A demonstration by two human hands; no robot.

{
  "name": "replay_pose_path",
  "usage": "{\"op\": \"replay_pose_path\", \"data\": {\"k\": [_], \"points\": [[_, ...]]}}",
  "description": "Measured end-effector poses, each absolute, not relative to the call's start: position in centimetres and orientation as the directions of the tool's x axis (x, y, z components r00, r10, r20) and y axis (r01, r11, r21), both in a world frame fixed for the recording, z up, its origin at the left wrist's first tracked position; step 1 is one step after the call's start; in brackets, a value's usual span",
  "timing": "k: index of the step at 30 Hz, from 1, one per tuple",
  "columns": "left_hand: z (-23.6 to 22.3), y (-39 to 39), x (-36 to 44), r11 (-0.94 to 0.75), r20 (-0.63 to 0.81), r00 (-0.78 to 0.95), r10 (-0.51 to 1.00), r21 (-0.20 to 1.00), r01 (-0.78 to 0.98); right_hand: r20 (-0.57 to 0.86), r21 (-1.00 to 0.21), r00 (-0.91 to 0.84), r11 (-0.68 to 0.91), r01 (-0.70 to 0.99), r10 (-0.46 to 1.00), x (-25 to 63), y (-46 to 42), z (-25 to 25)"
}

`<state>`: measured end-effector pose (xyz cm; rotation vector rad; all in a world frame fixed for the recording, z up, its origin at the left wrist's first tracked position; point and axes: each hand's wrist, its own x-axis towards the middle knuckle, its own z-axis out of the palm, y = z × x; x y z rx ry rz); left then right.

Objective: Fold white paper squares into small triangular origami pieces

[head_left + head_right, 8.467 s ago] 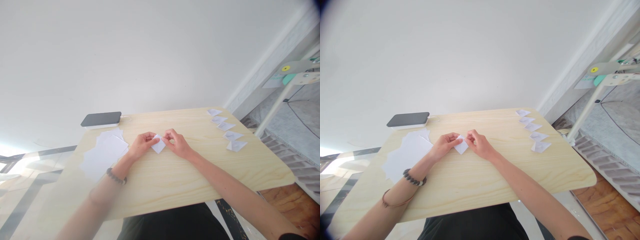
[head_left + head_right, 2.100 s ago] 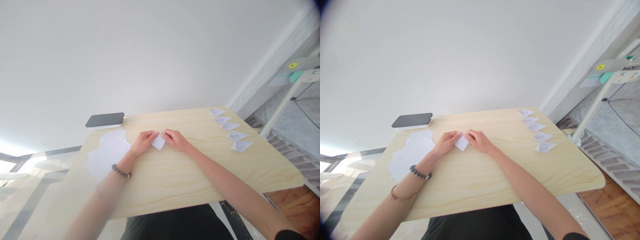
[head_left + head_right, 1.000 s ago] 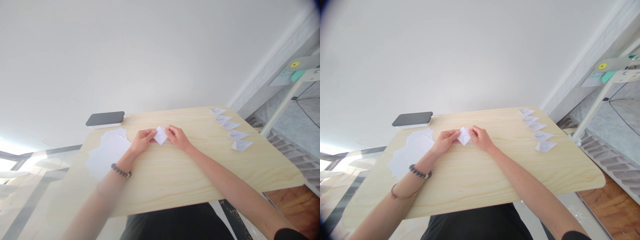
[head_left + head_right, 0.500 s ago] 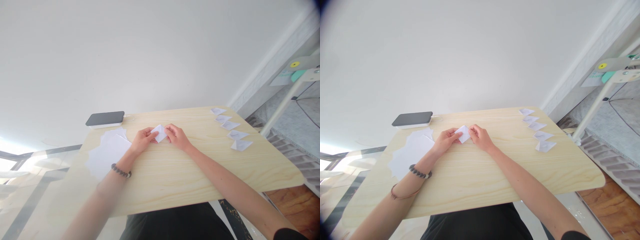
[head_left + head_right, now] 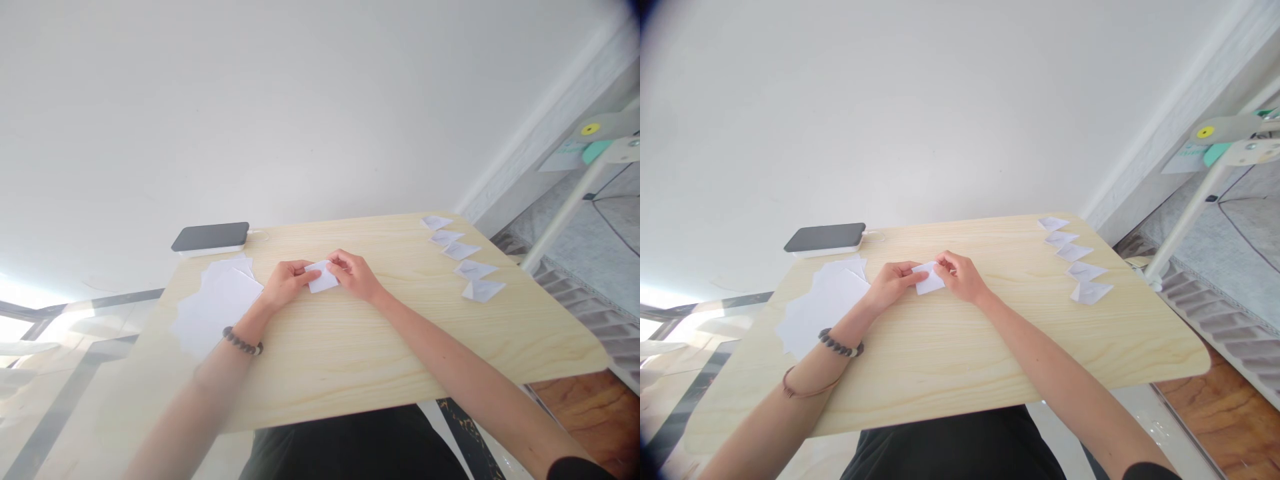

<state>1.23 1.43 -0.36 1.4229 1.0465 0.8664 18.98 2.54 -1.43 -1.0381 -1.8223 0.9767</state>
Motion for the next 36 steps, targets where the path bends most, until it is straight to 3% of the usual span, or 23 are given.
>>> {"op": "replay_pose_path", "data": {"k": [13,20,27,32,36], "points": [[-0.51,1.39,1.39,-0.013,-0.028,0.289,0.957,0.99,0.138,0.275,-0.886,-0.318,0.368,0.283,0.907,18.89,2.45,-1.0],[-0.52,1.57,1.6,0.037,-0.046,0.306,0.951,0.999,0.036,0.246,-0.929,-0.267,0.306,0.209,0.932,18.82,2.58,-1.47],[-0.92,2.04,1.41,0.028,-0.024,0.205,0.979,0.999,-0.02,0.171,-0.94,-0.38,0.266,0.213,0.909,18.94,2.46,-1.34],[-0.69,1.92,1.46,0.037,-0.024,0.255,0.967,0.998,-0.047,0.123,-0.937,-0.474,0.259,0.234,0.872,19.0,2.23,-0.93],[-0.56,1.83,1.53,0.015,-0.005,0.273,0.962,0.999,-0.035,0.146,-0.925,-0.44,0.28,0.257,0.886,18.96,2.22,-1.03]]}}
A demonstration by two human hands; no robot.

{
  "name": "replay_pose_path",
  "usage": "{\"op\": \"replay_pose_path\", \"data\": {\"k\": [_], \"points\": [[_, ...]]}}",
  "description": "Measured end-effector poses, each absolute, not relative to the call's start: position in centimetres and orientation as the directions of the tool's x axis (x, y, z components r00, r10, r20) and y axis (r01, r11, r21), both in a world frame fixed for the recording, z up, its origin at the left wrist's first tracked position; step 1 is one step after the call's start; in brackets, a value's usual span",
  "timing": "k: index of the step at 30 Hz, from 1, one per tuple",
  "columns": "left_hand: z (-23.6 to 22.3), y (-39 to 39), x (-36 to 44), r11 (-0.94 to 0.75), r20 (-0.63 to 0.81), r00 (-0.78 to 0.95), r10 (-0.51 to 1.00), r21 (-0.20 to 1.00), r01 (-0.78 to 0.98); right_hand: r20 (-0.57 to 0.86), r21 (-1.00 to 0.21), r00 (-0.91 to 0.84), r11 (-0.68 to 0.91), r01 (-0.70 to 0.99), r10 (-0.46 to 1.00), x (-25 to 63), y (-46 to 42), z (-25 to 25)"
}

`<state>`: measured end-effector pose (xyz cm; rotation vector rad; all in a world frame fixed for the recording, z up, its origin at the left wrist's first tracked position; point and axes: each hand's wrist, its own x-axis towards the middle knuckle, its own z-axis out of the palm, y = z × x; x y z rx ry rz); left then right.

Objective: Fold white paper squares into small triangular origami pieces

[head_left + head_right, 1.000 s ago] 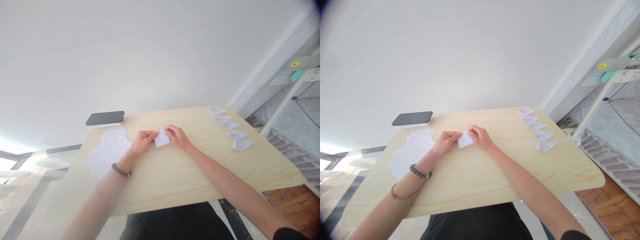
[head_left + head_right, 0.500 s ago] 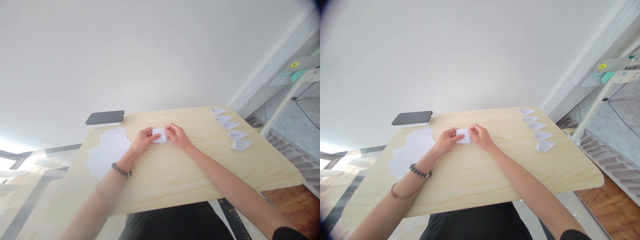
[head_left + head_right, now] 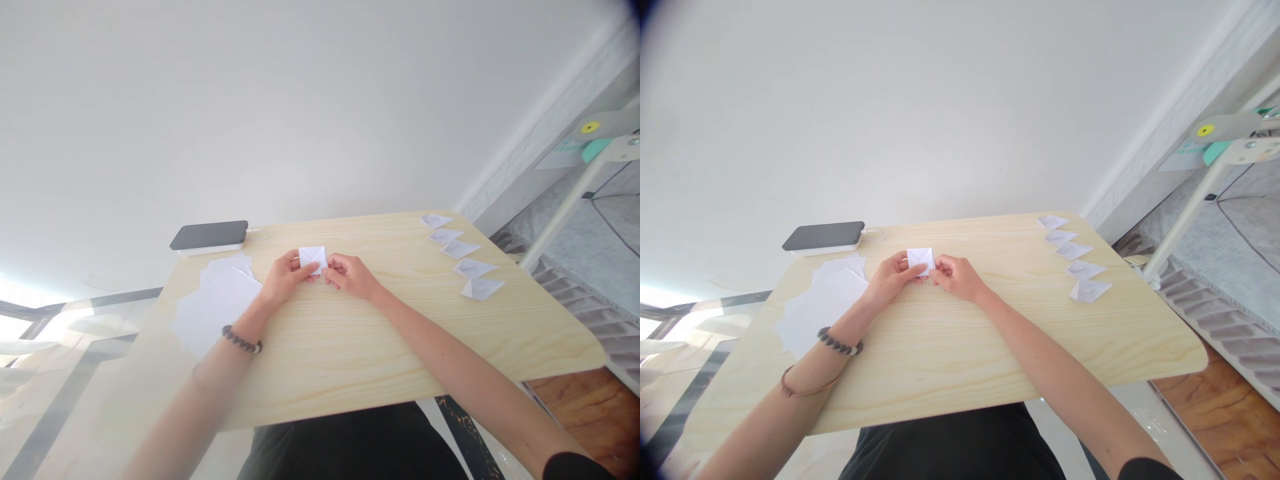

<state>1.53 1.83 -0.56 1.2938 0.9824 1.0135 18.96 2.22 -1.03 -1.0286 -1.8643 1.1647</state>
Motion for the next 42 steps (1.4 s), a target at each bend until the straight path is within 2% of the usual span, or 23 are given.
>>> {"op": "replay_pose_path", "data": {"k": [8,12,16,20,24,27,30,36,42], "points": [[-0.6,1.9,1.5,-0.066,0.056,0.267,0.962,0.997,0.027,0.287,-0.832,-0.361,0.417,0.366,0.888,18.9,2.5,-1.5],[-0.5,1.7,1.6,-0.107,0.085,0.289,0.953,0.993,0.058,0.3,-0.822,-0.38,0.439,0.362,0.875,18.9,2.5,-1.5],[-0.8,1.7,1.5,-0.161,0.124,0.219,0.968,0.975,0.156,0.343,-0.818,-0.351,0.461,0.343,0.871,18.7,2.4,-1.4],[-1.1,1.7,1.3,-0.224,0.182,0.159,0.97,0.925,0.308,0.393,-0.801,-0.287,0.479,0.359,0.874,18.7,2.5,-1.4],[-0.7,1.6,1.4,-0.389,0.331,0.21,0.92,0.838,0.382,0.402,-0.797,-0.296,0.49,0.352,0.867,18.7,2.5,-1.5],[-0.6,1.6,1.4,-0.44,0.385,0.213,0.898,0.777,0.45,0.43,-0.795,-0.291,0.511,0.328,0.855,18.7,2.6,-1.7],[-0.9,1.8,1.3,-0.43,0.379,0.204,0.902,0.755,0.496,0.462,-0.763,-0.284,0.54,0.355,0.84,18.8,2.9,-1.9],[-1.3,1.9,1.2,-0.372,0.313,0.201,0.928,0.794,0.481,0.478,-0.672,-0.294,0.56,0.484,0.828,19.2,3.4,-2.4],[-1.4,1.8,1.0,-0.442,0.339,0.284,0.897,0.668,0.599,0.45,-0.606,-0.349,0.568,0.557,0.822,19.3,3.5,-2.7]]}}
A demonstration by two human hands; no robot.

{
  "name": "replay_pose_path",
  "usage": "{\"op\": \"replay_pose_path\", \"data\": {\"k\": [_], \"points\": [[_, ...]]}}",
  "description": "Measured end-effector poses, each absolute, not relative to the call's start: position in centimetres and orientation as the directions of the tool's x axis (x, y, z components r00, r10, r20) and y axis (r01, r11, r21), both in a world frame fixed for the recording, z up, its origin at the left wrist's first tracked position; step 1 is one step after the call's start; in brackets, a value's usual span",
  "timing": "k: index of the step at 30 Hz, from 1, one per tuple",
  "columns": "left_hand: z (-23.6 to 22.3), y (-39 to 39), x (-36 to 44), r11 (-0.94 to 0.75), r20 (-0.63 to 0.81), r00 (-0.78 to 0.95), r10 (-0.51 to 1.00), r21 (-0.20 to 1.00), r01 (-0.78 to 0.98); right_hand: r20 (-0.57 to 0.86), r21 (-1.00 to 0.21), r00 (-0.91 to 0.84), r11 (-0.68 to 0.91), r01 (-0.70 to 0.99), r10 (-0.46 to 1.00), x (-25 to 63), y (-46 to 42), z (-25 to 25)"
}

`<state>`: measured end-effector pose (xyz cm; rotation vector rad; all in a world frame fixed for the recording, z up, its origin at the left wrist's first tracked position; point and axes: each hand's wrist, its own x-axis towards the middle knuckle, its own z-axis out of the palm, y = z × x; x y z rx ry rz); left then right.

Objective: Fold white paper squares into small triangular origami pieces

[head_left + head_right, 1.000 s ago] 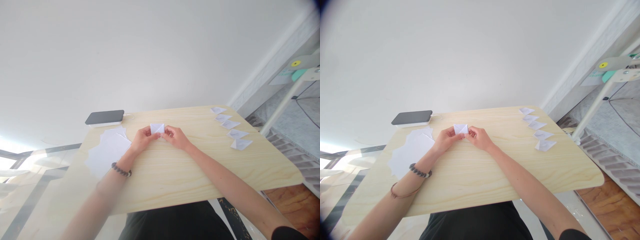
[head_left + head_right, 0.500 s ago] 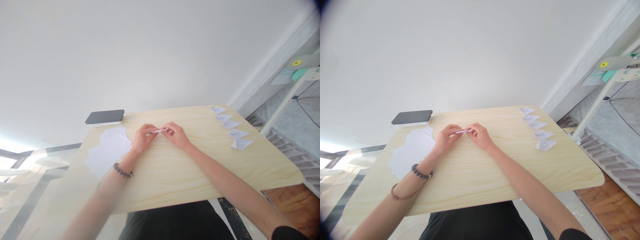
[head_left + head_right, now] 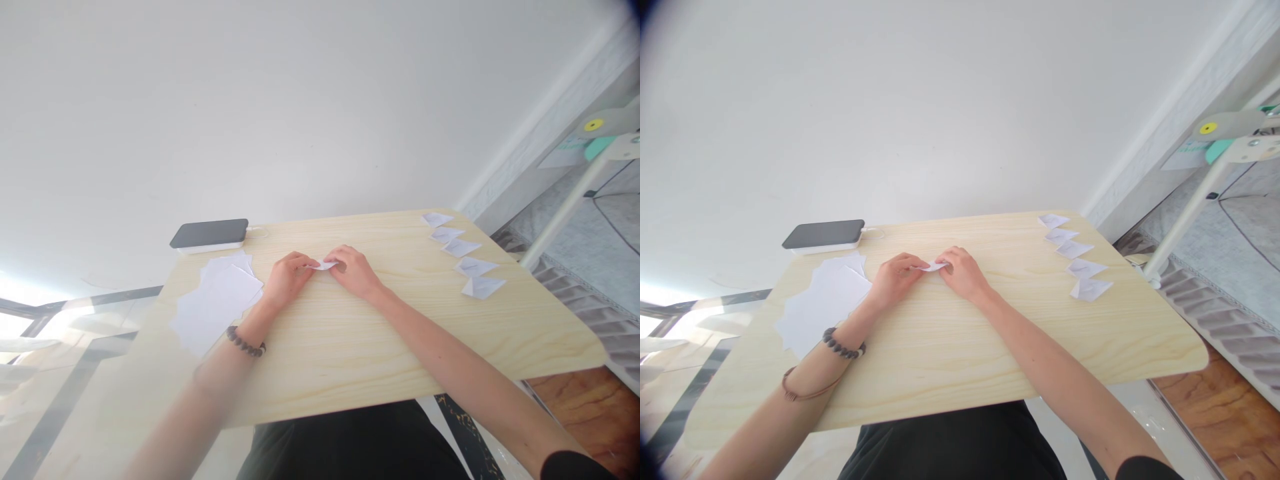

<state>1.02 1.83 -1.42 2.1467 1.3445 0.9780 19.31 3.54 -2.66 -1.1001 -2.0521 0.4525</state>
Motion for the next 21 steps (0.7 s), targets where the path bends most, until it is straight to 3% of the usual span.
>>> {"op": "replay_pose_path", "data": {"k": [10,14,21], "points": [[-2.15,2.12,0.66,-0.459,0.328,0.338,0.882,0.436,0.774,0.421,-0.418,-0.512,0.661,0.623,0.749,19.91,3.35,-2.18],[-2.13,2.17,0.59,-0.47,0.331,0.352,0.875,0.416,0.778,0.404,-0.477,-0.568,0.695,0.538,0.717,20.26,3.57,-2.05],[-1.48,2.27,0.48,-0.47,0.308,0.362,0.88,0.452,0.758,0.382,-0.584,-0.503,0.624,0.519,0.776,20.07,3.57,-1.98]]}}
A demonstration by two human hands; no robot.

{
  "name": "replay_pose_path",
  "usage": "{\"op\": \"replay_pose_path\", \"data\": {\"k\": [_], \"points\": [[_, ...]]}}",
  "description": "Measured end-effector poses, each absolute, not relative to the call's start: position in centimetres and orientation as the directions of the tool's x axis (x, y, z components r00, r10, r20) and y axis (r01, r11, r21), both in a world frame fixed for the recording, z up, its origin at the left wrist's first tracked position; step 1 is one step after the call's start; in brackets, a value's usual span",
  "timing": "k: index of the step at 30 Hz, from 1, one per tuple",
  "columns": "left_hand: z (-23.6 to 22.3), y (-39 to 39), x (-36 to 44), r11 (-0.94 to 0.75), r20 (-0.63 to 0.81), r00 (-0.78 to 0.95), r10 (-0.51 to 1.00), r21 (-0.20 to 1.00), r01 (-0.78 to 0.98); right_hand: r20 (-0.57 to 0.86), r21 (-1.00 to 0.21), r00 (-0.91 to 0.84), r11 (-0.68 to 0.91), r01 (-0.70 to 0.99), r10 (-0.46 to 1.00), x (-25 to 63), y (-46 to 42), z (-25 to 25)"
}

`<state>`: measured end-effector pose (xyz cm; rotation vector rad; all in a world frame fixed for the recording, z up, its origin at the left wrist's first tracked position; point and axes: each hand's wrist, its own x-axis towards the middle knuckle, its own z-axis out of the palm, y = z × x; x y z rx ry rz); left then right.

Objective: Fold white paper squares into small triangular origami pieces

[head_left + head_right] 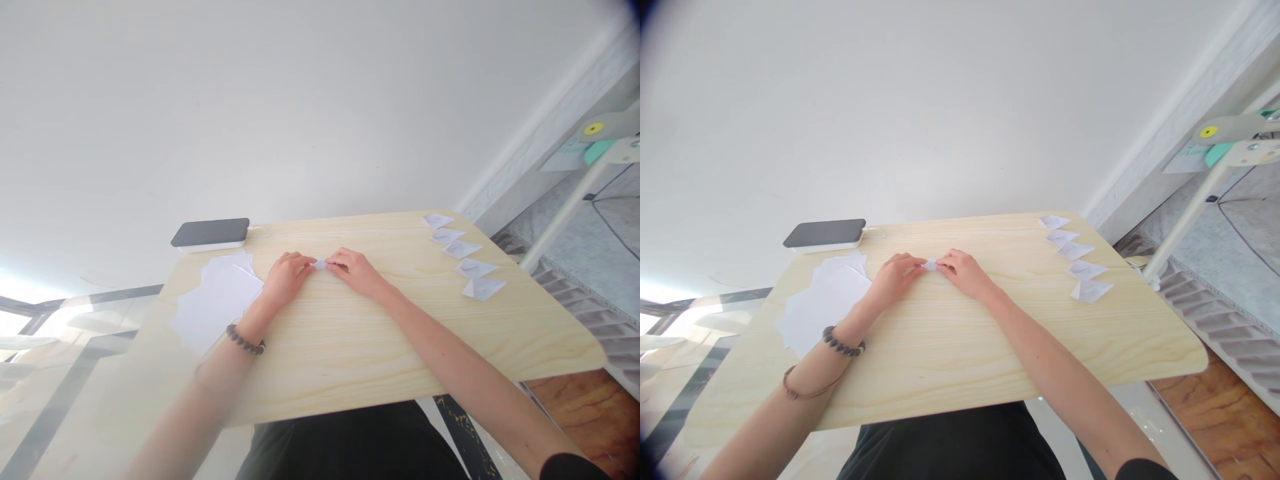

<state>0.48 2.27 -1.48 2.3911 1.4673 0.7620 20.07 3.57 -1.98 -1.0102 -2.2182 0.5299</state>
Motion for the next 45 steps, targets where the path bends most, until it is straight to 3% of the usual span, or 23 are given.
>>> {"op": "replay_pose_path", "data": {"k": [9,14,28,45], "points": [[-1.41,2.3,0.61,-0.404,0.248,0.32,0.915,0.535,0.742,0.387,-0.597,-0.435,0.58,0.554,0.813,19.52,3.43,-2.06],[-1.34,2.19,0.79,-0.413,0.241,0.336,0.911,0.533,0.738,0.406,-0.546,-0.419,0.583,0.602,0.812,19.38,3.49,-2.2],[-1.66,2.04,0.95,-0.46,0.302,0.351,0.886,0.488,0.742,0.343,-0.572,-0.413,0.536,0.621,0.844,19.52,3.49,-2.12],[-1.46,1.84,1.16,-0.447,0.299,0.336,0.893,0.502,0.74,0.372,-0.561,-0.381,0.532,0.635,0.847,19.5,3.44,-2.16]]}}
